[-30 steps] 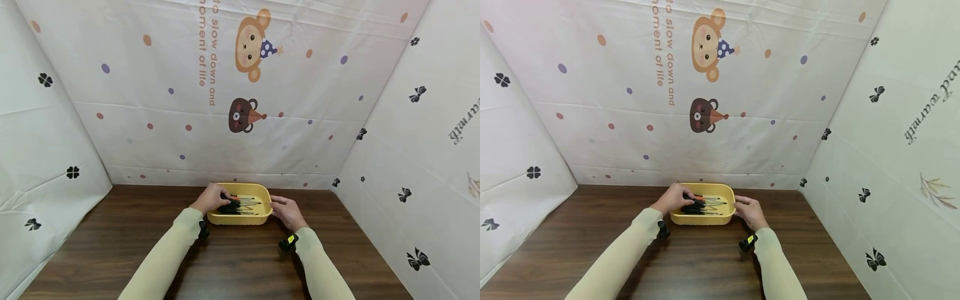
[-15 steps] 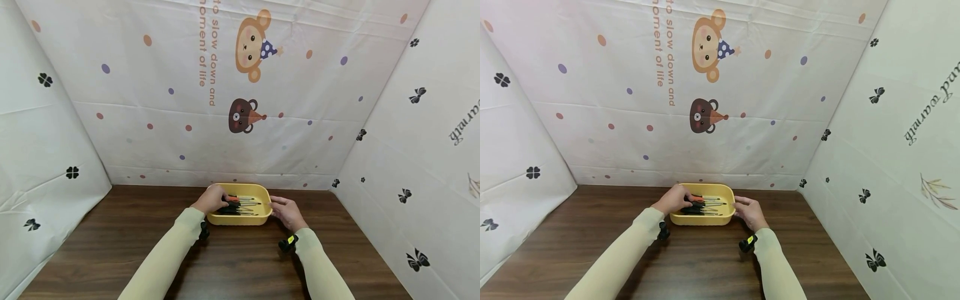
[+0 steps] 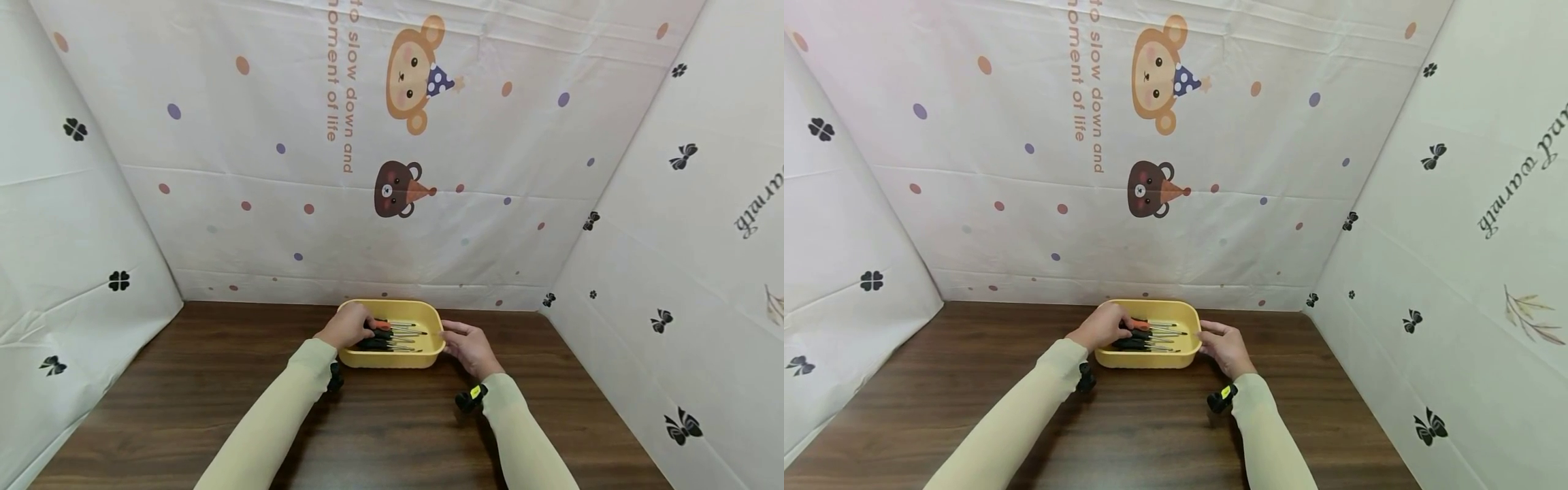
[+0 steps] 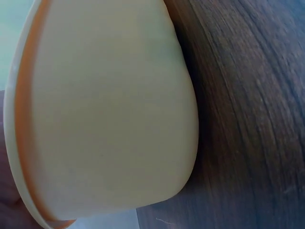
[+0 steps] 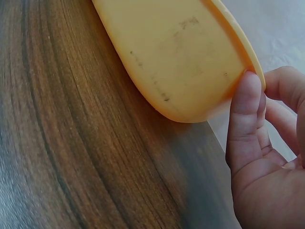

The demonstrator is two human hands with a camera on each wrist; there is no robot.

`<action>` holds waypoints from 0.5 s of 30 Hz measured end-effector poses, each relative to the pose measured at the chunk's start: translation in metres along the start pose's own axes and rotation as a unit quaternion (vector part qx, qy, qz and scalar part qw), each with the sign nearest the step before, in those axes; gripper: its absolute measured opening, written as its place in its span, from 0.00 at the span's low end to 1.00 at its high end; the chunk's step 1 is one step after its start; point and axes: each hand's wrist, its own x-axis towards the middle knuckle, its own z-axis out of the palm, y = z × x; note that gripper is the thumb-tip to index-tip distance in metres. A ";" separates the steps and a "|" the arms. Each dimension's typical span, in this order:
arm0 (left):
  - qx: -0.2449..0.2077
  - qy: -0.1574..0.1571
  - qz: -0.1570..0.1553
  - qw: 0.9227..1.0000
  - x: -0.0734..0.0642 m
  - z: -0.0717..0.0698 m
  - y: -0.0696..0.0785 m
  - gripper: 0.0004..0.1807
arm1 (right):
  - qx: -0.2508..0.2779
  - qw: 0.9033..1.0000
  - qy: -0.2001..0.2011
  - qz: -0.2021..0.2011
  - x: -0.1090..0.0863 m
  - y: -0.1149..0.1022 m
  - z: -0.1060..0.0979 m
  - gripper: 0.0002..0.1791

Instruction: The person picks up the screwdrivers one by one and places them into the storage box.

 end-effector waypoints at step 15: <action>-0.028 0.024 -0.002 0.999 -0.006 -0.004 -0.001 0.04 | -0.004 1.000 0.007 -0.004 -0.001 -0.001 0.002 0.25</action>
